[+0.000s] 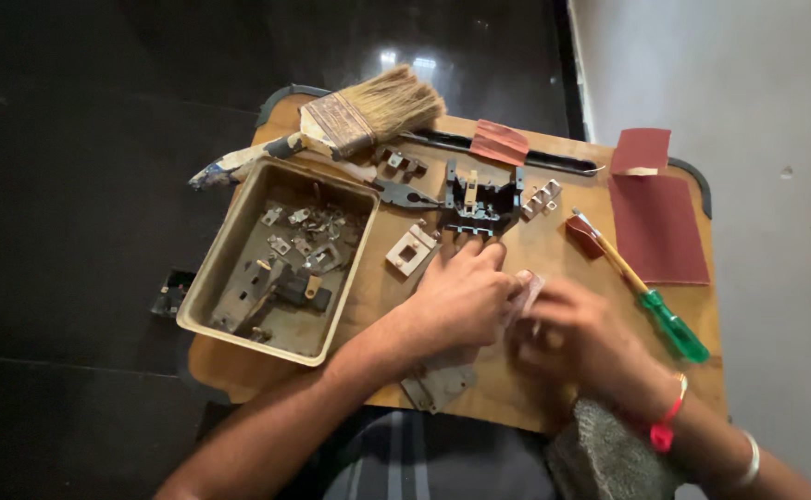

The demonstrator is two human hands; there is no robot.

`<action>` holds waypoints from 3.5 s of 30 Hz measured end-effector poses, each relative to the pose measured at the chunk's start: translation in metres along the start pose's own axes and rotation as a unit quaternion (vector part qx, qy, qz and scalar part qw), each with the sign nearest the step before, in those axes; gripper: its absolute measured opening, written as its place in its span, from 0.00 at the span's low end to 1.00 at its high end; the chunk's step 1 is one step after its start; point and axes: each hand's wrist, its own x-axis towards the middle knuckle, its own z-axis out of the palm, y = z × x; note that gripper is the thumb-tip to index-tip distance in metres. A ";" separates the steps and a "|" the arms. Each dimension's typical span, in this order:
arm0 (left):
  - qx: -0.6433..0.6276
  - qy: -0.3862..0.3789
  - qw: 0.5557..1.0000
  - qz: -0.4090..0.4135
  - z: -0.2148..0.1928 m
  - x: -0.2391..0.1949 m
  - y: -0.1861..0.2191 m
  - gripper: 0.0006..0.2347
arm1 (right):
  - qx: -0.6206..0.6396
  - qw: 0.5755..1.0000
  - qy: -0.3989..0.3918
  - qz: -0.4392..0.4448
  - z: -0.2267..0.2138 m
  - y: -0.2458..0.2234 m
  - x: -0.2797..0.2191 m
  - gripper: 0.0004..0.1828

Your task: The person sands small plastic and metal components by hand using a piece of sandpaper and then wipes them with a cloth.

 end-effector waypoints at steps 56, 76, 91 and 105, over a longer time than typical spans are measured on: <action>0.018 0.024 0.999 0.039 0.011 0.002 -0.012 0.26 | -0.052 0.996 -0.021 0.064 -0.001 0.001 -0.003 0.15; -0.012 0.002 1.000 0.026 0.004 0.002 -0.008 0.23 | -0.143 0.980 0.022 0.135 -0.005 0.025 0.016 0.07; -0.027 -0.005 1.000 0.015 0.004 -0.003 -0.004 0.22 | -0.079 0.982 0.008 0.174 -0.010 0.016 0.013 0.08; -0.001 0.028 0.999 0.030 0.002 -0.002 -0.007 0.25 | 0.304 0.889 0.133 0.315 -0.039 0.040 -0.025 0.10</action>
